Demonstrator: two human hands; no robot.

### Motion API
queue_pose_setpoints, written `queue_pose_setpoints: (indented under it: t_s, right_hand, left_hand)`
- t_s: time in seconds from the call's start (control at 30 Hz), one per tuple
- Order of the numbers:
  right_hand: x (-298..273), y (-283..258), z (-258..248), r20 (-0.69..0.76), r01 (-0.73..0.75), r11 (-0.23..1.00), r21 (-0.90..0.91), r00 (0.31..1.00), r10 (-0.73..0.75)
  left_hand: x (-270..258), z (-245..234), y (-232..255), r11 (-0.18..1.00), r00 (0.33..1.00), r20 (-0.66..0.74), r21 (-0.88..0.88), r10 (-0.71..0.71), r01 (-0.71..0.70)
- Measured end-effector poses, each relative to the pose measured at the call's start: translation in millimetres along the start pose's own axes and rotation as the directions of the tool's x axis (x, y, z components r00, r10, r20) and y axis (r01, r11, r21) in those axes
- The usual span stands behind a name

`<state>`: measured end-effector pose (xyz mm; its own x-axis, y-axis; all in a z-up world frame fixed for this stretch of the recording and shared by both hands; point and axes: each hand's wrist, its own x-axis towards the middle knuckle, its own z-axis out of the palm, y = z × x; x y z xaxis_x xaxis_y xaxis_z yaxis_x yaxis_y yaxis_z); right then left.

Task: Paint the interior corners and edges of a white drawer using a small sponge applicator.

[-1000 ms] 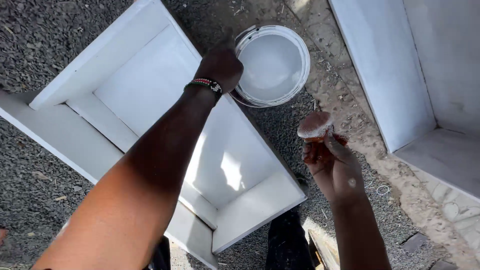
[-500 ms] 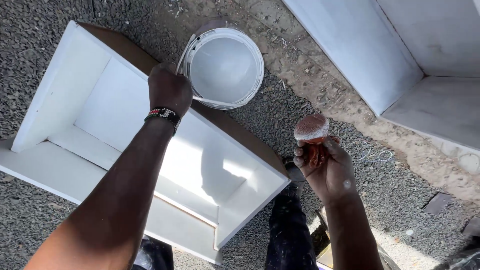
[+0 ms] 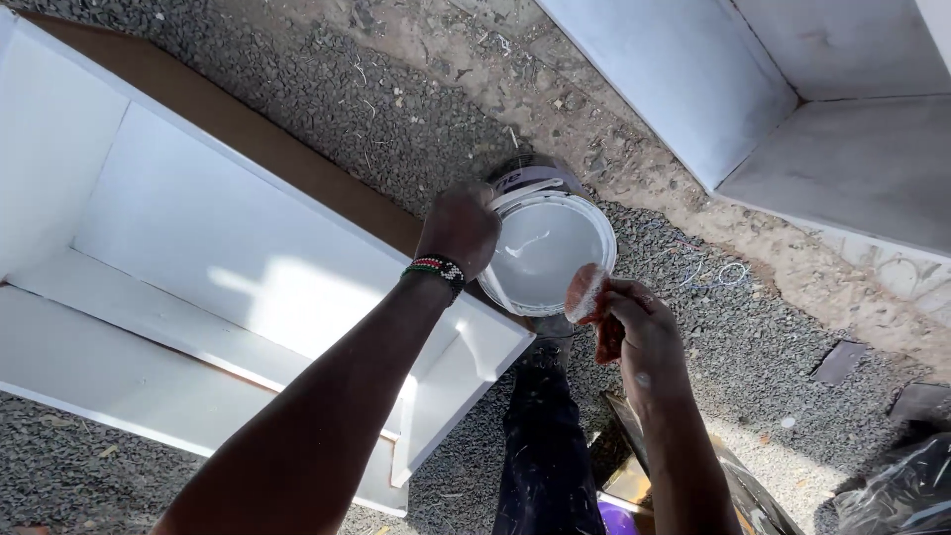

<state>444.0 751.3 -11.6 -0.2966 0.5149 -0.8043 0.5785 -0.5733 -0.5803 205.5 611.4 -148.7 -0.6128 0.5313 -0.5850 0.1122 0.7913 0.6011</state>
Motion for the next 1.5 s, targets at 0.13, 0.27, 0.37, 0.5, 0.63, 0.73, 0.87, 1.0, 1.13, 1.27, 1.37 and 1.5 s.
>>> queue_pose_setpoints:
  t_s: [0.13, 0.27, 0.37, 0.5, 0.63, 0.73, 0.87, 1.0, 1.13, 1.27, 1.37, 1.5]
  right_hand:
    - [11, 20, 19, 0.012, 0.077, 0.829, -0.554, 0.996, -0.084]
    - [32, 12, 47, -0.07, 0.003, 0.713, -0.702, 0.995, -0.074]
    - [74, 31, 59, 0.047, 0.166, 0.624, -0.764, 0.978, -0.203]
    - [133, 60, 68, 0.058, 0.217, 0.47, -0.855, 0.942, -0.33]
    - [122, 34, 86, 0.079, 0.181, 0.4, -0.898, 0.963, -0.258]
    - [156, 64, 71, 0.094, 0.172, 0.332, -0.928, 0.967, -0.237]
    - [169, 68, 71, 0.084, 0.165, 0.364, -0.917, 0.97, -0.228]
    - [163, 63, 75, 0.016, 0.076, 0.368, -0.927, 0.986, -0.163]
    - [153, 50, 95, -0.018, 0.033, 0.354, -0.935, 0.99, -0.139]
    - [163, 59, 77, -0.018, 0.027, 0.349, -0.937, 0.992, -0.126]
    - [146, 51, 78, -0.077, 0.016, 0.613, -0.79, 0.989, -0.124]
    - [162, 68, 30, -0.117, -0.213, 0.944, -0.25, 0.975, 0.189]
  left_hand:
    - [-8, 16, 7, 0.976, 0.997, 0.039, -0.204, -0.064, 0.071]
    - [-28, -10, -14, 0.989, 0.964, -0.227, -0.007, 0.14, -0.145]
    - [-41, -22, -18, 0.987, 0.924, -0.348, 0.06, 0.161, -0.15]
    - [-69, -34, -10, 0.966, 0.893, -0.395, -0.045, 0.216, -0.254]
    - [-92, -41, -12, 0.947, 0.881, -0.432, -0.153, 0.194, -0.283]
    - [-120, -43, -17, 0.936, 0.926, -0.367, -0.287, 0.087, -0.202]
    - [-149, -41, -11, 0.912, 0.953, -0.302, -0.395, -0.012, -0.114]
    - [-170, -40, -10, 0.842, 0.978, -0.154, -0.538, -0.143, 0.038]
    - [-184, -37, -17, 0.826, 0.982, -0.093, -0.557, -0.164, 0.085]
    - [-199, -33, -29, 0.838, 0.98, -0.053, -0.528, -0.192, 0.136]
    - [-214, -39, -26, 0.828, 0.977, -0.022, -0.534, -0.213, 0.169]
    - [-237, -37, -29, 0.815, 0.98, -0.076, -0.569, -0.184, 0.109]
